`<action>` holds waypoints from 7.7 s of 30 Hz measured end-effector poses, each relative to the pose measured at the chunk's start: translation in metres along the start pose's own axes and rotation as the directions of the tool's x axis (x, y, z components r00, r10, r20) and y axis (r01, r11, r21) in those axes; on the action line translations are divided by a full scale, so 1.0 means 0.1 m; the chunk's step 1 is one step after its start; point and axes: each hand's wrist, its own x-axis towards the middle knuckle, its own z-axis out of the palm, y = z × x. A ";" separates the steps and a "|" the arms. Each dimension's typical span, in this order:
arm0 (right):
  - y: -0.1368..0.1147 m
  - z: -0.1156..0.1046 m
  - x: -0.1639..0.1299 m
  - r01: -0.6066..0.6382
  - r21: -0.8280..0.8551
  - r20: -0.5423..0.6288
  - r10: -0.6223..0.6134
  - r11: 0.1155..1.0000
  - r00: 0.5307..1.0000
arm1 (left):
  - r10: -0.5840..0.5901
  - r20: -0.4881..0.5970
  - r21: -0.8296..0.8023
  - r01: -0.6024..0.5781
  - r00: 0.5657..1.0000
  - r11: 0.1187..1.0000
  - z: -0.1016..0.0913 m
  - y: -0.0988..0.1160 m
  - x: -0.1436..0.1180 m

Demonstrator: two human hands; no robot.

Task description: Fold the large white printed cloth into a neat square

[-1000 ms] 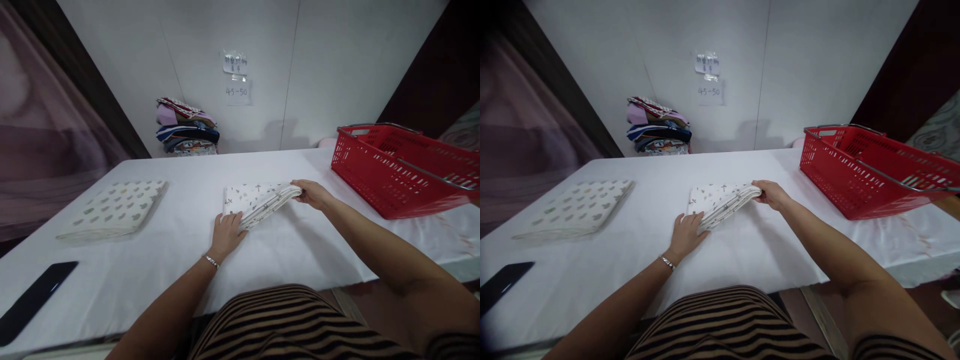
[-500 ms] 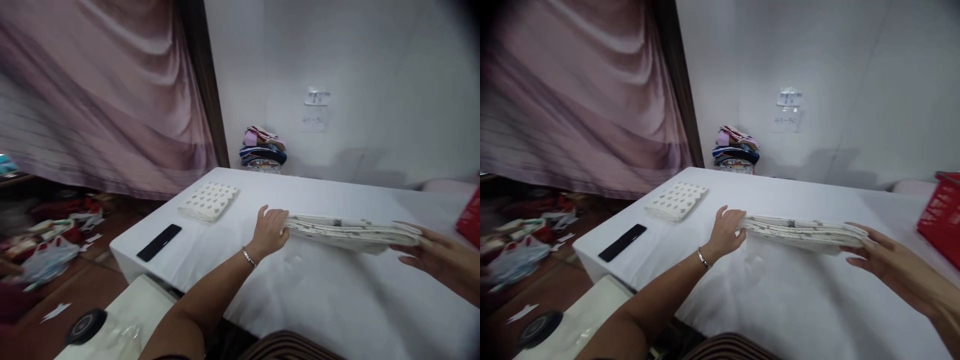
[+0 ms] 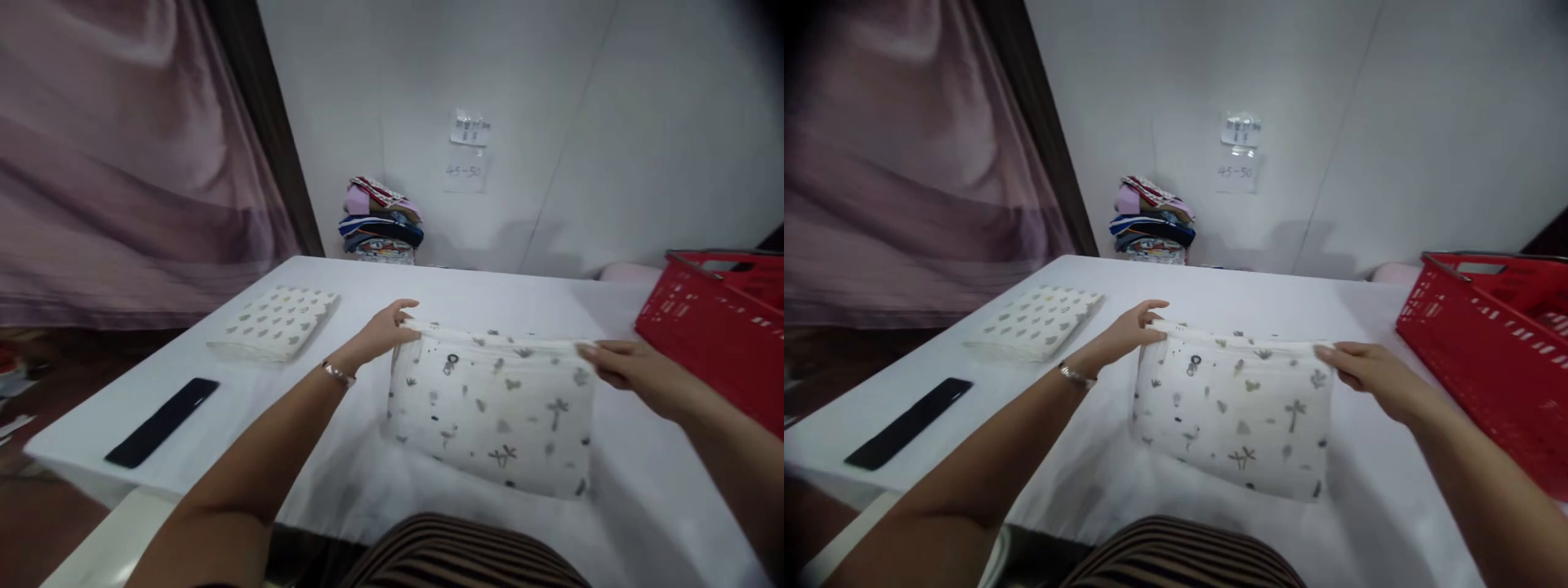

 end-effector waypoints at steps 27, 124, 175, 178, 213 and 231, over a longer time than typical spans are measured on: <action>0.70 1.10 1.36 0.333 -0.350 0.087 -0.324 0.875 0.942 | 0.077 0.126 0.471 -0.128 0.989 0.873 0.47 -0.99 1.12; -0.40 2.59 1.51 0.397 0.001 0.152 -0.393 0.918 0.907 | -0.261 -0.309 0.065 0.294 0.915 0.954 0.66 -1.09 0.26; -0.27 2.09 0.83 0.401 -0.604 0.278 -0.289 0.689 0.916 | -0.211 -0.340 0.321 0.324 0.917 0.890 0.63 -1.14 0.35; -0.08 2.03 0.82 0.383 -0.617 0.327 -0.219 0.688 0.919 | -0.222 -0.324 0.342 0.333 0.920 0.879 0.59 -1.14 0.36; 0.68 1.08 0.99 -0.089 -0.124 -0.274 0.052 0.988 0.960 | -0.055 0.011 0.809 0.023 0.998 0.587 0.97 -0.87 0.58; 0.54 1.18 1.21 -0.297 -0.379 -0.253 0.211 0.876 0.944 | -0.042 0.014 0.856 0.010 0.999 0.518 1.00 -0.89 0.60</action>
